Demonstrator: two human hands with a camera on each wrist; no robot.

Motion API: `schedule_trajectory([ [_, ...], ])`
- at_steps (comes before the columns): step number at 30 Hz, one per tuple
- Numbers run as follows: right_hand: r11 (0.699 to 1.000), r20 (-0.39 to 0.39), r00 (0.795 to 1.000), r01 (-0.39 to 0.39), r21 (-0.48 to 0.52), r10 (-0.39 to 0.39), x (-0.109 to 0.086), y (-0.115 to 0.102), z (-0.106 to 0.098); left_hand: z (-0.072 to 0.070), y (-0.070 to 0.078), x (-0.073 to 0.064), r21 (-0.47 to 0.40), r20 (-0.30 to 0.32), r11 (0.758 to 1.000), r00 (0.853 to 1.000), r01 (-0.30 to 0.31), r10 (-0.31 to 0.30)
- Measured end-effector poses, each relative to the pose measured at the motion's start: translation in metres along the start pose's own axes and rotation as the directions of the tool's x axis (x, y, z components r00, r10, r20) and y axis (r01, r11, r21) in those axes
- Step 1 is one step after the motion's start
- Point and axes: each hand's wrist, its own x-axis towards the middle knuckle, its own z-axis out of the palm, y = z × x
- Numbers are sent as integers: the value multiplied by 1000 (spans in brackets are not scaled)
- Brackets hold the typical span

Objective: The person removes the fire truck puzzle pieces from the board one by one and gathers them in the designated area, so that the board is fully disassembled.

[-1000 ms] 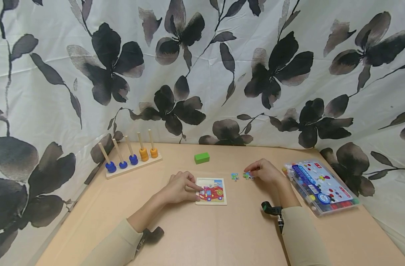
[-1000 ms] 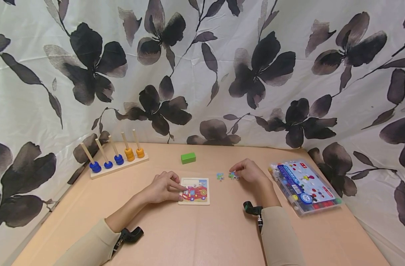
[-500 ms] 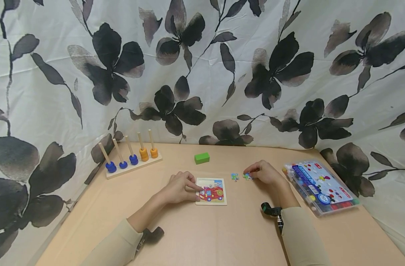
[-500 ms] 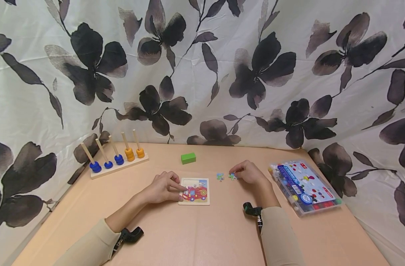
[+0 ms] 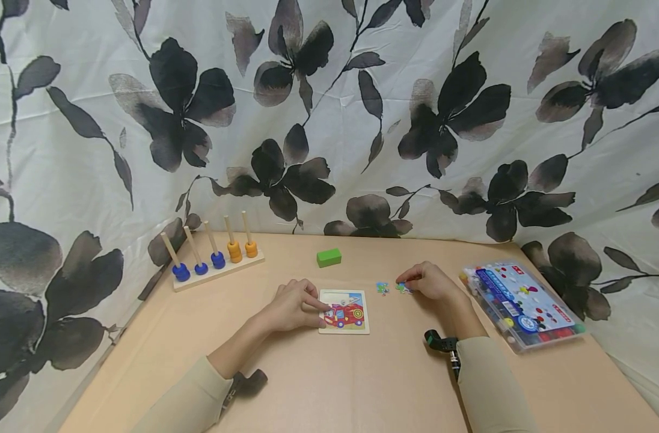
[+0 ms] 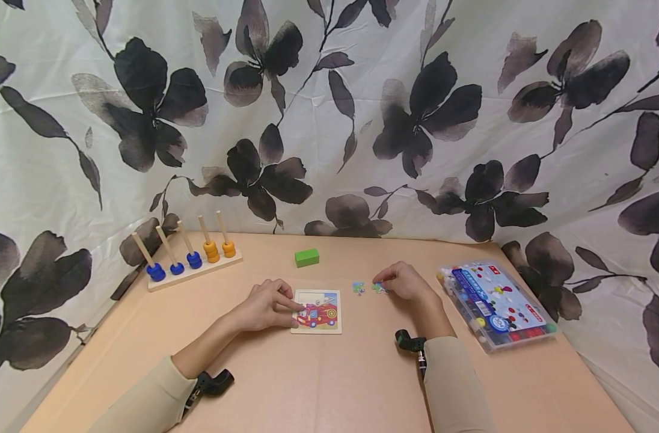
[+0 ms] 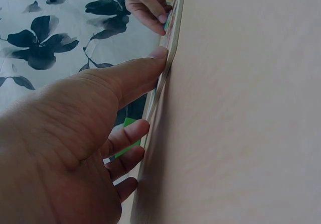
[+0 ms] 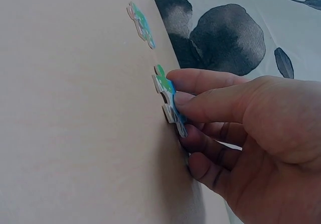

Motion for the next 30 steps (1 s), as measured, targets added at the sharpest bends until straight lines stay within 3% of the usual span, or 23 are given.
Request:
schedule_trajectory([
  [30,999,-29,1000,13,-32,-13,4,3,2,0,0,1,2,-1,1000,1000,4,-4],
])
